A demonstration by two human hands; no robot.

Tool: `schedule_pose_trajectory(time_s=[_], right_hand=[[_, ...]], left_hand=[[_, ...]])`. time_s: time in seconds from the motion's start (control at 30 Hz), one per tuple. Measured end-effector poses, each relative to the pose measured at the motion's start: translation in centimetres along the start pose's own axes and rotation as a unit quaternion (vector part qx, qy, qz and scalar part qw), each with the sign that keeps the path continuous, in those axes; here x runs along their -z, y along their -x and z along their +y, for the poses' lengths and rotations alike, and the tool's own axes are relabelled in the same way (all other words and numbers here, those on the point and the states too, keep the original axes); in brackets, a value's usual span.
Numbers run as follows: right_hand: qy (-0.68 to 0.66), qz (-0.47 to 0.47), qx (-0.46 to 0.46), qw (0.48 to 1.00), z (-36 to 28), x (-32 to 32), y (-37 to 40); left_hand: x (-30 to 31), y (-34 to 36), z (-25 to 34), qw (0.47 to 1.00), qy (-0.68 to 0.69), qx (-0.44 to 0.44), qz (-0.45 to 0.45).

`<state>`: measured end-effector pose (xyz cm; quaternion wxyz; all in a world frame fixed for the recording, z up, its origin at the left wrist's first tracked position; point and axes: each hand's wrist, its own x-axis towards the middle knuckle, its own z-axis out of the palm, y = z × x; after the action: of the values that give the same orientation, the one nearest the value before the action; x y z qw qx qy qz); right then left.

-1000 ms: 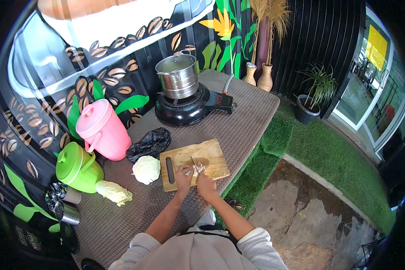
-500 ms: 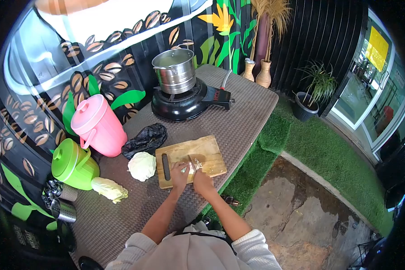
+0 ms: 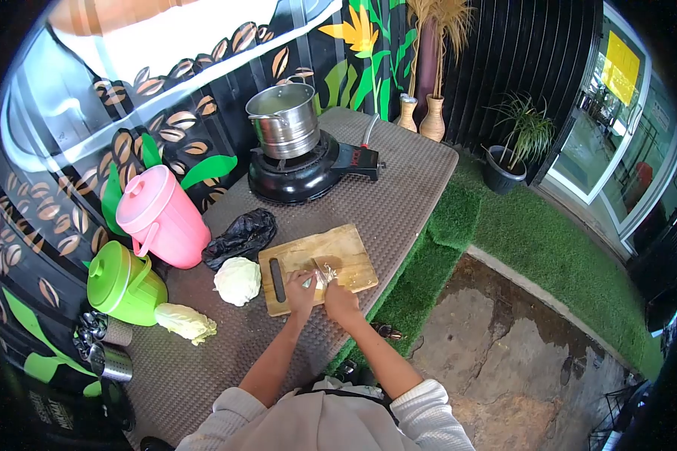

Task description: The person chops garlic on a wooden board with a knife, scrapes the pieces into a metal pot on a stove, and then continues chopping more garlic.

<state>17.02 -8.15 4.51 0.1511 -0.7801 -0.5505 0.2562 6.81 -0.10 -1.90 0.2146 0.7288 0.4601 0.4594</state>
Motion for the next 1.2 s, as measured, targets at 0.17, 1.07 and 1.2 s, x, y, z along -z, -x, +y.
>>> schedule_pose_trajectory(time_s=[0.17, 1.07, 1.2], right_hand=[[0.053, 0.037, -0.021, 0.998, -0.3, -3.0, 1.4], [0.04, 0.074, -0.034, 0.996, -1.6, -4.0, 0.7], [0.012, 0.059, -0.029, 0.998, -0.8, -3.8, -1.0]], left_hand=[[0.2, -0.3, -0.4, 1.0, -0.001, -0.012, -0.006], [1.3, 0.2, -0.5, 0.998, 0.01, -0.049, -0.031], [1.5, 0.0, -0.1, 0.999, 0.011, -0.035, -0.037]])
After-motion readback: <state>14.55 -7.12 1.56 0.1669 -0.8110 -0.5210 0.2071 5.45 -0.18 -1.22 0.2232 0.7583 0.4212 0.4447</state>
